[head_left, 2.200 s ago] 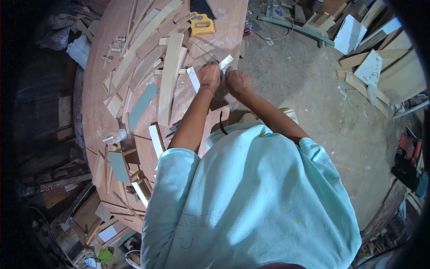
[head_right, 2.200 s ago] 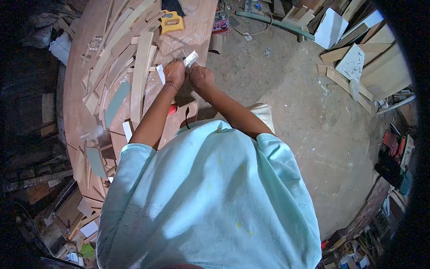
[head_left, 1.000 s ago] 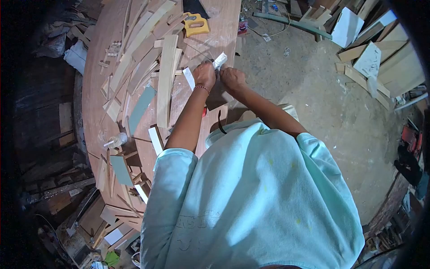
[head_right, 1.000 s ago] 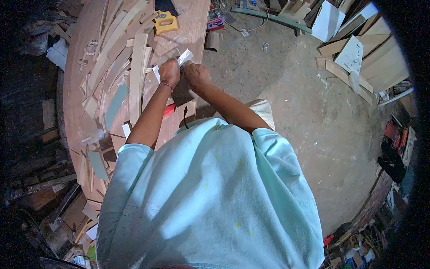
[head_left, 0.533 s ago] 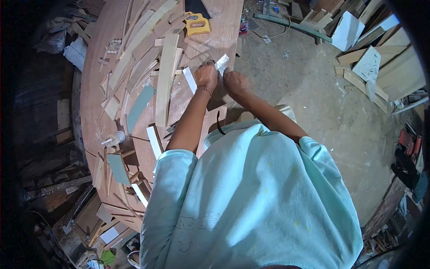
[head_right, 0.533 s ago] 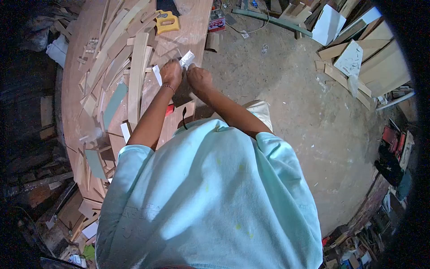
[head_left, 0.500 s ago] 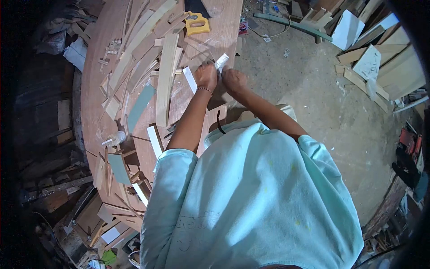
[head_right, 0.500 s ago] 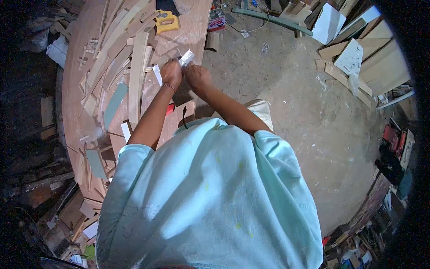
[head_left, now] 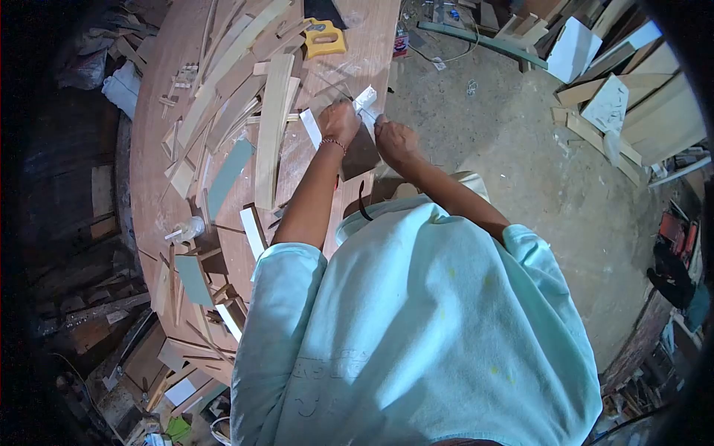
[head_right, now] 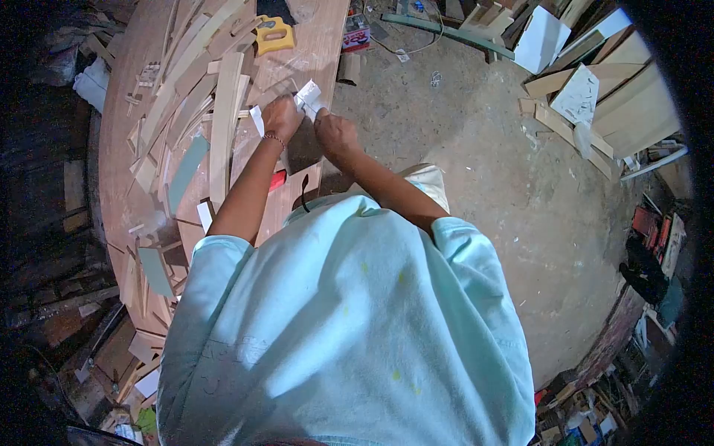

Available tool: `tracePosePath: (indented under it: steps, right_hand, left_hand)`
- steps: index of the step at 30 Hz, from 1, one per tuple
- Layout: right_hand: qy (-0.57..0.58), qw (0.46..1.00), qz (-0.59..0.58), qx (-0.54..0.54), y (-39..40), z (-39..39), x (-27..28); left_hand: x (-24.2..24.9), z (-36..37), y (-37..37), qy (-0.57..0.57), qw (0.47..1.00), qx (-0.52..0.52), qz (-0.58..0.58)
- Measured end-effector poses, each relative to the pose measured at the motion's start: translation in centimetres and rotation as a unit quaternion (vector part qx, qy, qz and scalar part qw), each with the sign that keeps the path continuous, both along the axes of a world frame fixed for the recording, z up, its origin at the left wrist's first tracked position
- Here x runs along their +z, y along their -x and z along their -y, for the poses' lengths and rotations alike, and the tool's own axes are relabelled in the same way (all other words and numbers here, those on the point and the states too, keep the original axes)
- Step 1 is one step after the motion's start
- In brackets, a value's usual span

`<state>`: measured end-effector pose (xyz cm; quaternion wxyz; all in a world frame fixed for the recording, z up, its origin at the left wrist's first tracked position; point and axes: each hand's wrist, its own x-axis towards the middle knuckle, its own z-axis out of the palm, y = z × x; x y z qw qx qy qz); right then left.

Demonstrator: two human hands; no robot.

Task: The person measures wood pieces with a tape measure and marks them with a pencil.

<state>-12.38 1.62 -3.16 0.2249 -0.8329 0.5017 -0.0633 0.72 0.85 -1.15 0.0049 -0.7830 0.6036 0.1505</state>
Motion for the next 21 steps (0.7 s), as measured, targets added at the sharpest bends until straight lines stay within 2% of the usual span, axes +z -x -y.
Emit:
tracePosePath:
  steps: [2,5,7,9,12,16,19,21]
  right_hand:
    - [0.01,1.0,0.01,-0.001,-1.4,1.0,-0.5]
    - [0.019,1.0,0.021,0.003,-1.6,1.5,-0.2]
    - [0.021,0.999,0.025,0.015,-1.7,1.4,-0.3]
    - [0.031,0.999,-0.026,0.036,-1.3,1.3,-0.6]
    - [0.027,0.999,0.019,0.036,1.5,-0.3,1.1]
    - [-0.014,1.0,-0.018,0.019,1.4,-0.7,1.7]
    - [0.043,0.998,-0.019,0.036,-0.8,0.8,0.9]
    - [-0.025,0.999,-0.028,0.025,-2.1,1.5,2.2]
  left_hand:
    - [-0.9,-0.3,0.3,0.092,0.995,0.018,0.027]
    - [-0.9,-0.5,0.4,0.118,0.993,0.009,0.03]
    - [-0.7,-0.3,0.2,0.075,0.997,0.014,0.028]
    - [-0.2,0.1,-0.1,0.036,0.999,-0.003,0.007]
    - [0.4,0.4,0.0,0.006,1.0,-0.005,0.007]
    - [0.4,0.0,0.1,0.018,1.0,-0.006,0.011]
    - [0.2,0.2,0.3,0.051,0.999,0.001,0.013]
    - [-0.4,0.1,-0.1,0.056,0.998,0.012,0.033]
